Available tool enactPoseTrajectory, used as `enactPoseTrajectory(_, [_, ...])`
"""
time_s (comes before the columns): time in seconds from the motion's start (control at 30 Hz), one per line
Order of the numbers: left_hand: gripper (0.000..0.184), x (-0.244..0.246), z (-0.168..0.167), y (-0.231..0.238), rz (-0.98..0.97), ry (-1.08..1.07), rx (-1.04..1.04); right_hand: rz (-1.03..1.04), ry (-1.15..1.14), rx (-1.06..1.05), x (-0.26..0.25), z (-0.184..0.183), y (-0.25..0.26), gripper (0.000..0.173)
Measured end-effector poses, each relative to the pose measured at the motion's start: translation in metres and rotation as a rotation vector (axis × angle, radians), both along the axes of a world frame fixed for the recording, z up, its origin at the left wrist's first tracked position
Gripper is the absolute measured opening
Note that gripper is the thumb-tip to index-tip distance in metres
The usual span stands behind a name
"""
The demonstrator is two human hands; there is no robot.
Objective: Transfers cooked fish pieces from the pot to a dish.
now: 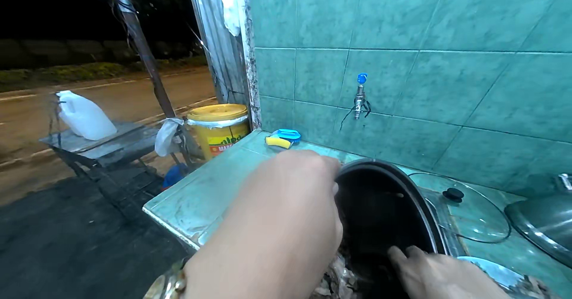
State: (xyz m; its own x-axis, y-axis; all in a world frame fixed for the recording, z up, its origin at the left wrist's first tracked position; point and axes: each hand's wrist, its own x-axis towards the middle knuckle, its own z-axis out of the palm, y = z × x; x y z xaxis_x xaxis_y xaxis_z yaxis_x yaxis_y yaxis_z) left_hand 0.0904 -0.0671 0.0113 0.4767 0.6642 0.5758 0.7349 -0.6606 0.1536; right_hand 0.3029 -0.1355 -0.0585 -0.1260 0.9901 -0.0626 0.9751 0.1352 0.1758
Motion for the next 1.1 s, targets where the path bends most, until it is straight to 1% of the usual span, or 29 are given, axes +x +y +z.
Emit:
enactPoseTrajectory(0.07, [0.02,0.001,0.001,-0.001,0.001,-0.003,-0.007,-0.042,-0.045,0.069,-0.001,-0.011,0.009,0.02])
enactPoseTrajectory(0.13, [0.019,0.004,0.002,-0.003,0.028,0.004,-0.018,-0.031,-0.083,0.149,-0.003,-0.025,0.018,0.02])
enactPoseTrajectory(0.2, [0.017,0.007,0.004,-0.005,0.04,0.011,-0.044,-0.056,-0.134,0.134,-0.009,-0.037,0.027,0.021])
enactPoseTrajectory(0.3, [0.011,0.014,0.009,-0.007,0.056,0.053,-0.12,-0.131,-0.171,-0.191,-0.022,-0.044,0.04,0.029])
enactPoseTrajectory(0.37, [0.011,0.015,0.008,-0.007,0.059,0.063,-0.102,-0.135,-0.159,-0.368,-0.028,-0.04,0.045,0.032])
enactPoseTrajectory(0.43, [0.016,0.012,0.004,-0.005,0.056,0.039,-0.039,-0.119,-0.105,-0.455,-0.027,-0.031,0.045,0.029])
enactPoseTrajectory(0.5, [0.016,0.011,0.005,-0.006,0.055,0.024,-0.047,-0.11,-0.062,-0.549,-0.027,-0.015,0.039,0.026])
enactPoseTrajectory(0.53, [0.015,0.01,0.006,-0.006,0.055,0.031,-0.062,-0.095,-0.056,-0.559,-0.027,-0.009,0.036,0.026])
enactPoseTrajectory(0.57, [0.017,0.009,0.004,-0.005,0.045,0.017,-0.04,-0.083,-0.052,-0.529,-0.026,-0.008,0.034,0.026])
enactPoseTrajectory(0.63, [0.021,0.007,0.002,-0.005,0.038,0.018,-0.014,-0.077,-0.051,-0.389,-0.022,-0.018,0.035,0.028])
enactPoseTrajectory(0.7, [0.016,0.01,0.004,-0.007,0.032,0.021,-0.053,-0.092,-0.049,-0.28,-0.024,-0.029,0.034,0.028])
enactPoseTrajectory(0.77, [0.012,0.013,0.007,-0.008,0.042,0.054,-0.078,-0.111,-0.007,-0.289,-0.031,-0.033,0.029,0.029])
enactPoseTrajectory(0.8, [0.012,0.013,0.007,-0.007,0.035,0.055,-0.067,-0.087,0.019,-0.276,-0.033,-0.036,0.023,0.029])
enactPoseTrajectory(0.9, [0.019,0.006,0.002,-0.001,-0.004,0.02,0.011,0.055,0.076,-0.095,-0.03,-0.045,0.004,0.026])
enactPoseTrajectory(0.97, [0.021,0.002,0.0,0.0,-0.016,0.007,0.019,0.127,0.092,-0.009,-0.024,-0.046,-0.006,0.026])
enactPoseTrajectory(1.03, [0.02,0.002,-0.001,0.0,-0.008,0.002,0.015,0.154,0.089,0.026,-0.019,-0.048,-0.012,0.026])
enactPoseTrajectory(1.1, [0.017,0.002,0.002,-0.001,-0.003,0.033,-0.023,0.143,0.095,0.019,-0.017,-0.049,-0.016,0.028])
